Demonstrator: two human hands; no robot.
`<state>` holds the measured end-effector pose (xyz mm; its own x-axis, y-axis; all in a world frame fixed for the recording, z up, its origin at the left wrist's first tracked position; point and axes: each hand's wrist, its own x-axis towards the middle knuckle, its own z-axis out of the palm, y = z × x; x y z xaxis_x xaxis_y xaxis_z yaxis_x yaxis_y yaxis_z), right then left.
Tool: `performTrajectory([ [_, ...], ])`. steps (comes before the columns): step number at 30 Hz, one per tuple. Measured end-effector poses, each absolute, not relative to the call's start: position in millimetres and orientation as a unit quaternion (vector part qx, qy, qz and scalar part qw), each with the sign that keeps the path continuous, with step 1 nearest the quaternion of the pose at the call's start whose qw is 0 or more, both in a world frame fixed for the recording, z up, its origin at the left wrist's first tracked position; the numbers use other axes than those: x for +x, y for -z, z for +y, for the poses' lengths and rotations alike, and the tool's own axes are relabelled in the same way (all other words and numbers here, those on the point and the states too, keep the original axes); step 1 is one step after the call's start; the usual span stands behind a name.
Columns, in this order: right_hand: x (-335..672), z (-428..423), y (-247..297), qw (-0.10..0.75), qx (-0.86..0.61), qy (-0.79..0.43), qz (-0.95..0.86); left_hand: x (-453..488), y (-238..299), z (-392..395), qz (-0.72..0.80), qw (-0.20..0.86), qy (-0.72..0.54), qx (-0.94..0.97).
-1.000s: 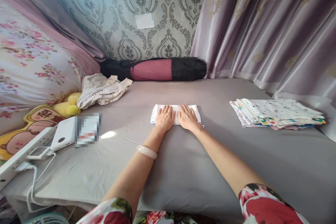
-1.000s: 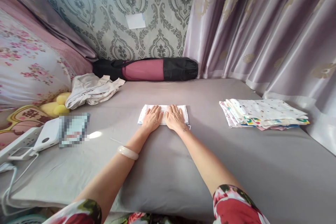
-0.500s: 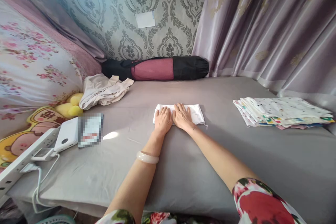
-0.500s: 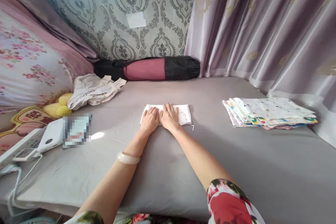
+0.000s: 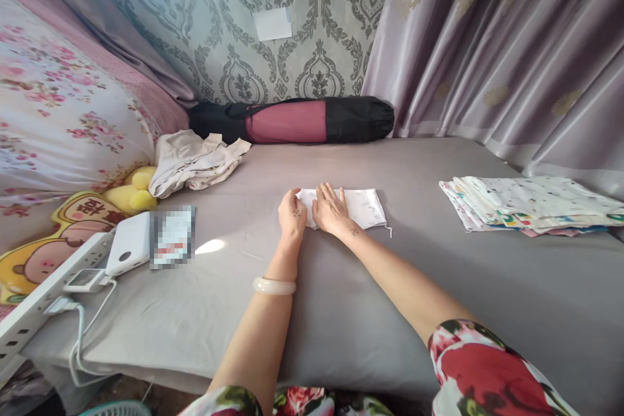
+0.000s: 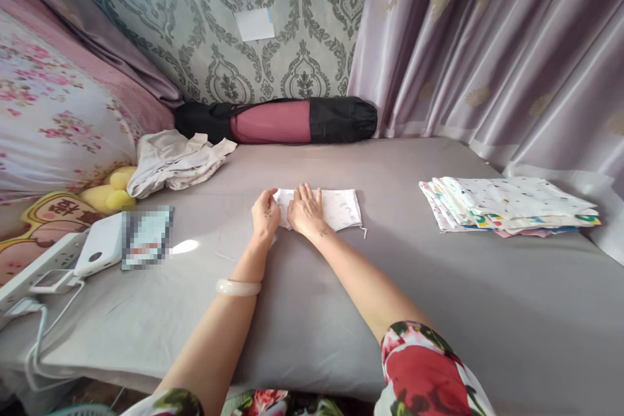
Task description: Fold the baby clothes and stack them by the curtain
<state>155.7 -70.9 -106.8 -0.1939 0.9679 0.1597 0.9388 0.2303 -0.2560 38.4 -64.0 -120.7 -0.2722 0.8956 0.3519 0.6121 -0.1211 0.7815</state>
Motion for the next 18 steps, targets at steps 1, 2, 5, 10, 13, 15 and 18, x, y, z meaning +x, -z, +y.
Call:
performTrajectory([
  [1,152,-71,108,0.142,-0.615,-0.052,-0.774,37,120,-64,0.648,0.159,-0.479,0.57],
  [2,149,-70,110,0.138,-0.616,-0.057,-0.774,37,119,-65,0.65,0.167,-0.489,0.557],
  [5,145,-69,116,0.121,-0.629,-0.07,-0.765,33,118,-64,0.653,0.194,-0.516,0.519],
  [10,146,-68,119,0.112,-0.632,-0.071,-0.763,27,120,-60,0.656,0.24,-0.549,0.459],
  [13,145,-69,115,0.103,-0.637,-0.074,-0.76,24,125,-58,0.648,0.264,-0.57,0.431],
  [15,143,-69,111,0.098,-0.64,-0.075,-0.759,23,127,-56,0.64,0.27,-0.584,0.42],
  [18,137,-69,105,0.097,-0.632,-0.076,-0.765,23,130,-55,0.632,0.27,-0.6,0.409],
])
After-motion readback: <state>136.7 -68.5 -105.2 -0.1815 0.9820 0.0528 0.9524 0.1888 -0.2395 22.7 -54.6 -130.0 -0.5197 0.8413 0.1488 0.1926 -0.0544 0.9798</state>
